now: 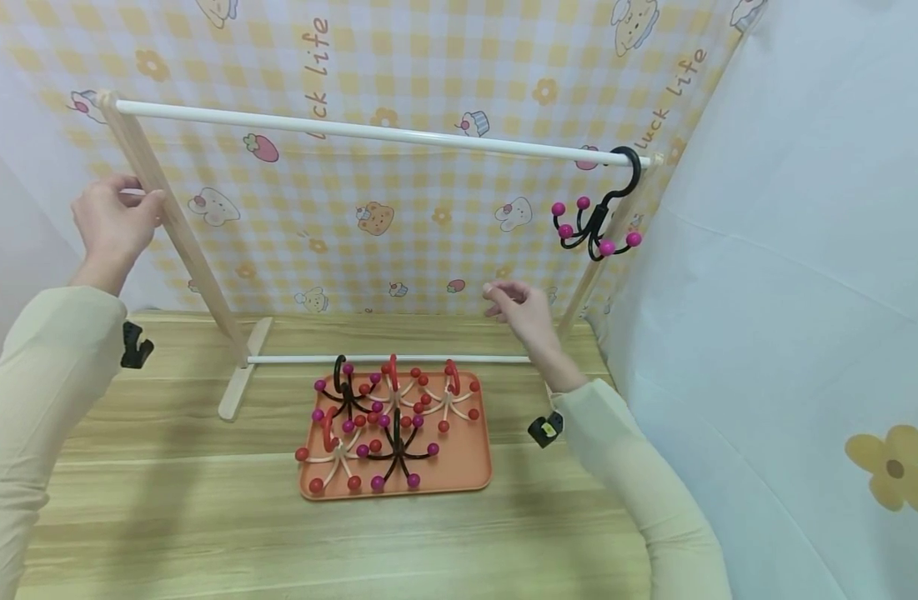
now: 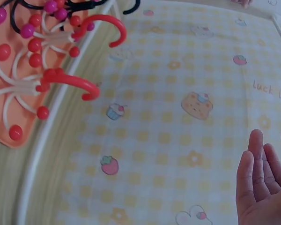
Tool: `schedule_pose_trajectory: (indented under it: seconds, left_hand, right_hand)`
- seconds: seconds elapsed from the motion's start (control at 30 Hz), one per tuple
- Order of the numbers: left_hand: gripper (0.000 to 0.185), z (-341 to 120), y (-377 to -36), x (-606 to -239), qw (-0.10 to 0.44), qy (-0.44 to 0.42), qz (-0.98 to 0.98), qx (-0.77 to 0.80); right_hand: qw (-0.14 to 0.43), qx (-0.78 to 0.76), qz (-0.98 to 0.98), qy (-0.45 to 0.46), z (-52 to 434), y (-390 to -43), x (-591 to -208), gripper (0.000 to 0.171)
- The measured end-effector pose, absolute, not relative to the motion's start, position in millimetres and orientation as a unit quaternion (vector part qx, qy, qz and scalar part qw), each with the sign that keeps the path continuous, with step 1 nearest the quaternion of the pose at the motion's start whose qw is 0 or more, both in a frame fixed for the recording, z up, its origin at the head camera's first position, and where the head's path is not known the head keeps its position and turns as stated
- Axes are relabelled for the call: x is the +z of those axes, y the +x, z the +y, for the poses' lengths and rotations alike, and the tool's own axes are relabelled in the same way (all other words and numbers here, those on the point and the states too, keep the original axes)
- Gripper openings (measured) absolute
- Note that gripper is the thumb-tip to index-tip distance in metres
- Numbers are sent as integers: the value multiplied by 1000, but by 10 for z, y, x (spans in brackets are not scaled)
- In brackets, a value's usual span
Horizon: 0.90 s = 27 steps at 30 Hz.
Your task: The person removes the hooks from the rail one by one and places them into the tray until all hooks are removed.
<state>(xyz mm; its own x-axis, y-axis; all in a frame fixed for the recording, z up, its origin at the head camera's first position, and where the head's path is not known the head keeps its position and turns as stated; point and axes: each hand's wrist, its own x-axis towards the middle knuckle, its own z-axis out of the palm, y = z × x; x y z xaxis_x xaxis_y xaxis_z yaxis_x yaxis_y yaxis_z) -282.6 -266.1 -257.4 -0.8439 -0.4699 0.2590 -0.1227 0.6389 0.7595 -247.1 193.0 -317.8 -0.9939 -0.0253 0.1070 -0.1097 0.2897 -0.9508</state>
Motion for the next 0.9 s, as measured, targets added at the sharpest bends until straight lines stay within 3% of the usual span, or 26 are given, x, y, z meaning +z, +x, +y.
schedule_pose_trajectory:
  seconds: [0.3, 0.9]
  left_hand:
    - [43, -2668, -2833, -2570, 221, 164, -878, -392]
    - [42, -2666, -2821, -2584, 226, 165, -877, -390]
  right_hand:
    - [70, 605, -793, 26, 2068, -2566, -2942, 34]
    - [157, 646, -746, 28, 2509, -2665, -2483, 18]
